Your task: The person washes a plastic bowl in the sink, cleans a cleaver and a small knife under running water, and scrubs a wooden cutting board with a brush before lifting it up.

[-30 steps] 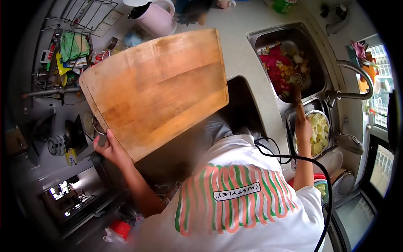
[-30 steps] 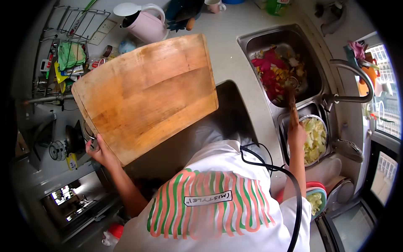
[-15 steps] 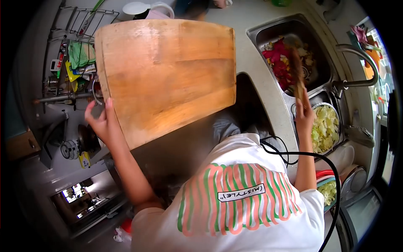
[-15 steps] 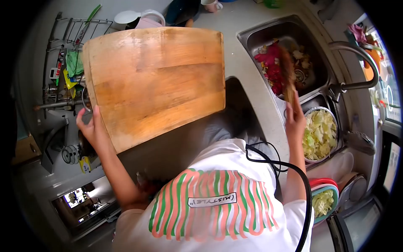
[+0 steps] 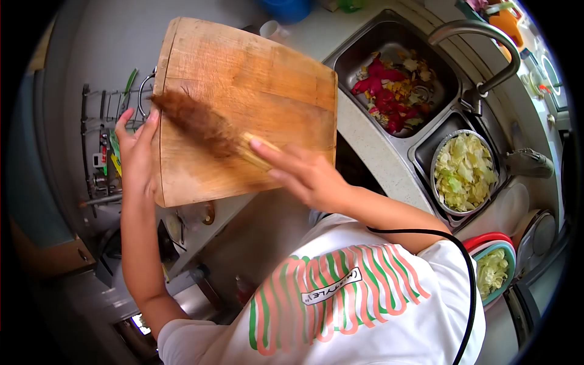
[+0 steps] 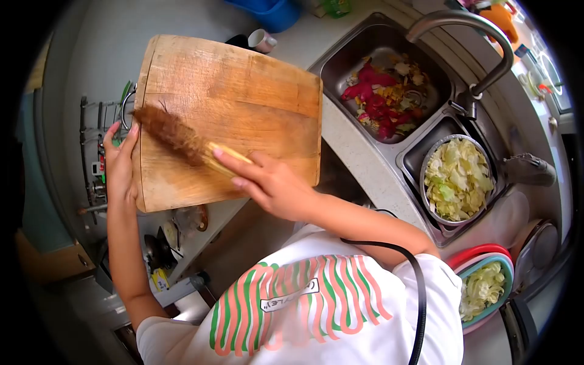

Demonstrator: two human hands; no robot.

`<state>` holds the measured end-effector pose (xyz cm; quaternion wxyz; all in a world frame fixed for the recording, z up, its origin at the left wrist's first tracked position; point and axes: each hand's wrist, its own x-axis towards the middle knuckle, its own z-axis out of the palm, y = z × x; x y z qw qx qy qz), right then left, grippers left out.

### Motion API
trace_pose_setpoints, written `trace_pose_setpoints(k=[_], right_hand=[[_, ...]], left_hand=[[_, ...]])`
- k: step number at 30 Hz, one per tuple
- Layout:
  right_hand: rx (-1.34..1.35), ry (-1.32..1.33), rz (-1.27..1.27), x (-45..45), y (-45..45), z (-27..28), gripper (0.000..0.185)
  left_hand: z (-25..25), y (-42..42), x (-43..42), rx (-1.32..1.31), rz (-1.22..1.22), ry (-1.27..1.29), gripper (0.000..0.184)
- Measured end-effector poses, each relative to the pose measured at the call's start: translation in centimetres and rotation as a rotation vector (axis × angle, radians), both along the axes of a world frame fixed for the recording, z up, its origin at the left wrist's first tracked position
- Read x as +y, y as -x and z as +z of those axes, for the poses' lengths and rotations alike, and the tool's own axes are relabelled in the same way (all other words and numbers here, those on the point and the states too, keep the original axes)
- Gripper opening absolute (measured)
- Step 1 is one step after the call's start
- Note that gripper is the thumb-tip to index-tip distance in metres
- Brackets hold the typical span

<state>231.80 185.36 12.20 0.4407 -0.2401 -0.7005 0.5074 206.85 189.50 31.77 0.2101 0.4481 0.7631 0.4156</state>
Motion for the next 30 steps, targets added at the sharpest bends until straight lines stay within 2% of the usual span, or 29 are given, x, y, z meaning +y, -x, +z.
trace_pose_setpoints(k=[1, 3, 6, 7, 9, 12, 15, 17, 18, 19, 20, 22, 23, 25, 27, 28, 29, 30], right_hand=[[-0.028, 0.010, 0.034, 0.2, -0.1, 0.1, 0.058], [-0.159, -0.058, -0.120, 1.6, -0.6, -3.9, 0.058], [-0.282, 0.885, -0.487, 8.2, -5.4, -17.0, 0.043], [-0.198, 0.923, -0.732, 8.7, -6.8, -20.2, 0.045], [-0.078, 0.835, -0.768, 7.5, -8.8, -16.5, 0.045], [0.249, 0.731, -0.609, 5.0, -6.3, -8.9, 0.044], [0.280, -0.094, -0.497, 2.8, -3.0, -2.9, 0.054], [0.028, -0.224, -0.332, 0.5, -3.3, -0.1, 0.062], [-0.149, -0.207, -0.282, 0.6, -2.7, -0.6, 0.060], [0.051, -0.178, -0.429, 2.1, -1.0, -4.0, 0.058], [0.045, 0.054, -0.511, 4.1, -0.2, -7.7, 0.052], [-0.404, 0.579, -0.459, 7.7, -4.7, -9.4, 0.043], [-0.364, 0.670, -0.553, 8.3, -6.4, -8.7, 0.042], [-0.095, 0.405, -0.583, 7.2, -5.6, -6.4, 0.046], [0.109, 0.140, -0.497, 4.1, -4.8, -2.9, 0.054], [0.095, -0.017, -0.471, 3.0, -3.2, -2.1, 0.058], [-0.150, -0.137, -0.344, 1.7, -3.6, 0.3, 0.062], [-0.256, -0.259, -0.230, 1.3, -3.2, 0.8, 0.062]], left_hand=[[0.5, -0.9, 0.7, -0.009, -0.020, 0.013, 0.071], [1.2, -2.6, 1.0, 0.077, -0.067, 0.061, 0.071], [1.5, -4.1, 0.4, 0.144, -0.090, 0.078, 0.068], [1.7, -4.3, 0.2, 0.144, -0.144, 0.083, 0.068], [2.0, -4.4, 0.1, 0.138, -0.253, 0.095, 0.068], [1.4, -6.6, -0.1, 0.212, -0.281, 0.000, 0.065], [1.0, -7.2, 0.0, 0.291, -0.290, -0.079, 0.063], [0.9, -6.5, -0.1, 0.325, -0.296, -0.104, 0.062], [0.9, -7.0, -0.2, 0.321, -0.276, -0.118, 0.061], [0.9, -7.0, -0.2, 0.318, -0.262, -0.139, 0.061], [0.7, -6.9, -0.3, 0.314, -0.242, -0.158, 0.061], [0.2, -5.5, -0.5, 0.338, -0.200, -0.182, 0.055], [0.5, -5.1, -0.5, 0.357, -0.193, -0.182, 0.053], [0.6, -4.5, -1.0, 0.386, -0.168, -0.173, 0.049], [0.7, -5.2, -1.0, 0.351, -0.166, -0.197, 0.049], [0.8, -5.5, -1.0, 0.320, -0.174, -0.189, 0.051], [1.0, -5.6, -1.1, 0.293, -0.182, -0.178, 0.053], [1.0, -5.8, -1.2, 0.280, -0.218, -0.187, 0.055]])
